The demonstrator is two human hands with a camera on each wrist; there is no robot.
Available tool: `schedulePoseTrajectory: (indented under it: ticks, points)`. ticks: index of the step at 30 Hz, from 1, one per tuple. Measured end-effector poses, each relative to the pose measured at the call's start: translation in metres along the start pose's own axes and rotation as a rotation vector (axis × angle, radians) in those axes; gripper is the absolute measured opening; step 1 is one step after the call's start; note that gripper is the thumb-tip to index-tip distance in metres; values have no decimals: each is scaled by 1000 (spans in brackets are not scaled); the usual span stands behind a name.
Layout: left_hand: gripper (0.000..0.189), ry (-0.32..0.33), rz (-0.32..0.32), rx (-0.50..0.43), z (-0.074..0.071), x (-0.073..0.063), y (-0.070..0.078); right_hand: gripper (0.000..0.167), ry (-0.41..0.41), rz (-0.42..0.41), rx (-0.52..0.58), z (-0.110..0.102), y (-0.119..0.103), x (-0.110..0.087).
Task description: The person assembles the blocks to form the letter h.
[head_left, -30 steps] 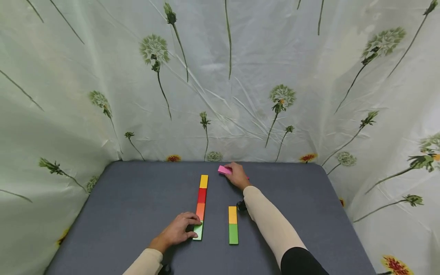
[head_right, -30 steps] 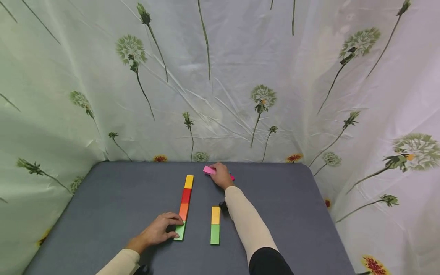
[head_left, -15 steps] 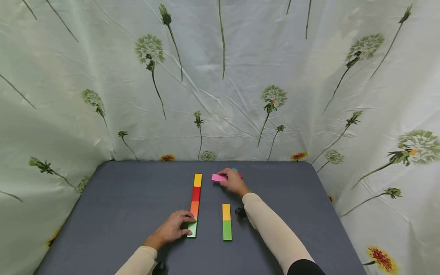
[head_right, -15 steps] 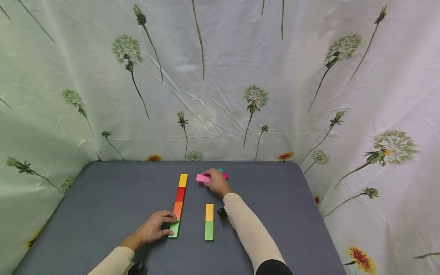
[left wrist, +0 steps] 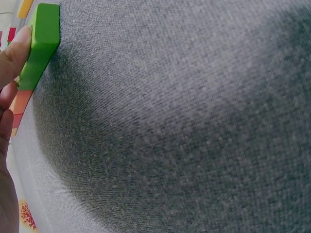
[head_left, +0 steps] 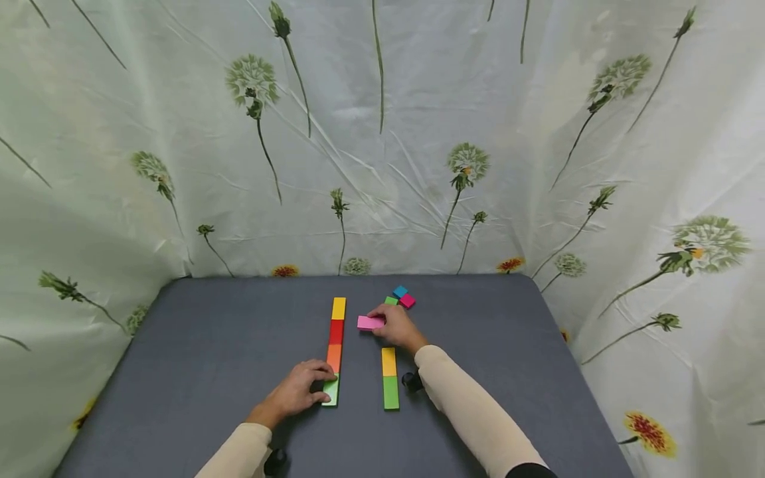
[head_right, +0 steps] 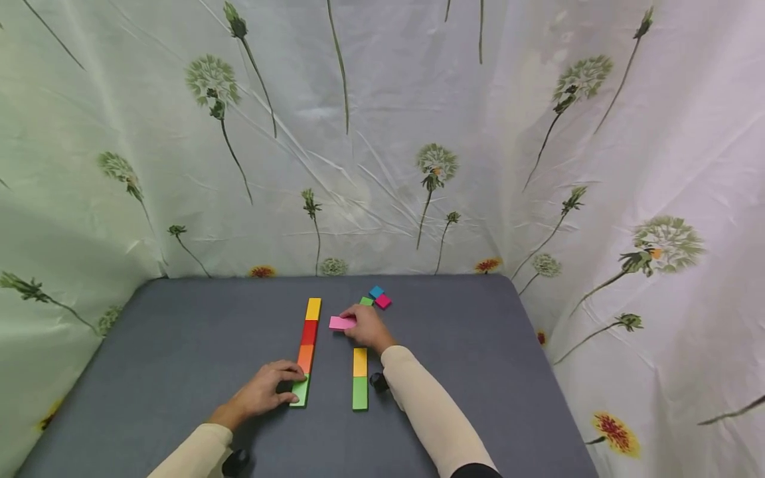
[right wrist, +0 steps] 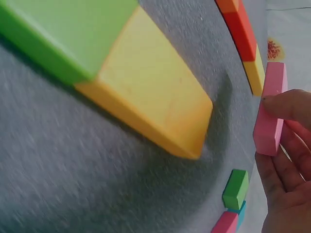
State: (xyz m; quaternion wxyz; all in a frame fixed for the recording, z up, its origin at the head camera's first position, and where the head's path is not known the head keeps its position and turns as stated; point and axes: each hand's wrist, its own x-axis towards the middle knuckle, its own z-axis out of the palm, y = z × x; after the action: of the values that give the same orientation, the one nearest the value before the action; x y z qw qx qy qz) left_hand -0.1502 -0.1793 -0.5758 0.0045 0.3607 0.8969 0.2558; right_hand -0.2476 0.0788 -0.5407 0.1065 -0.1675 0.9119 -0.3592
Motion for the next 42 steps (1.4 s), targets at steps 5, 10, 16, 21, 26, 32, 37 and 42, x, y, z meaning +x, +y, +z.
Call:
schedulePoseTrajectory:
  ticks: [5,10,16,21,26,32,37,42]
  points:
    - [31,-3,28,0,0,1,-3,29,5,-30,-30,8,-3,-2]
    - [31,-35,1,-7,-1,2,-3,28,2,-40,-50,17,-6,-3]
    - [31,-62,-40,-13,-3,3,-1,26,-7,-35,-56,27,-11,-2]
    - [32,-76,-44,-21,-6,1,1,26,2,-46,-86,35,-10,-4]
    - [32,-95,-69,-24,-7,1,2,25,15,-43,-91,37,-10,-5]
    - [32,-74,-60,-19,-6,3,2,25,25,-41,-116,38,-10,-3]
    - [32,-59,-38,-19,-4,3,0,24,18,-35,-104,38,-9,-3]
    - [31,-44,0,-18,-4,3,-1,25,19,-55,-116,40,-9,-2]
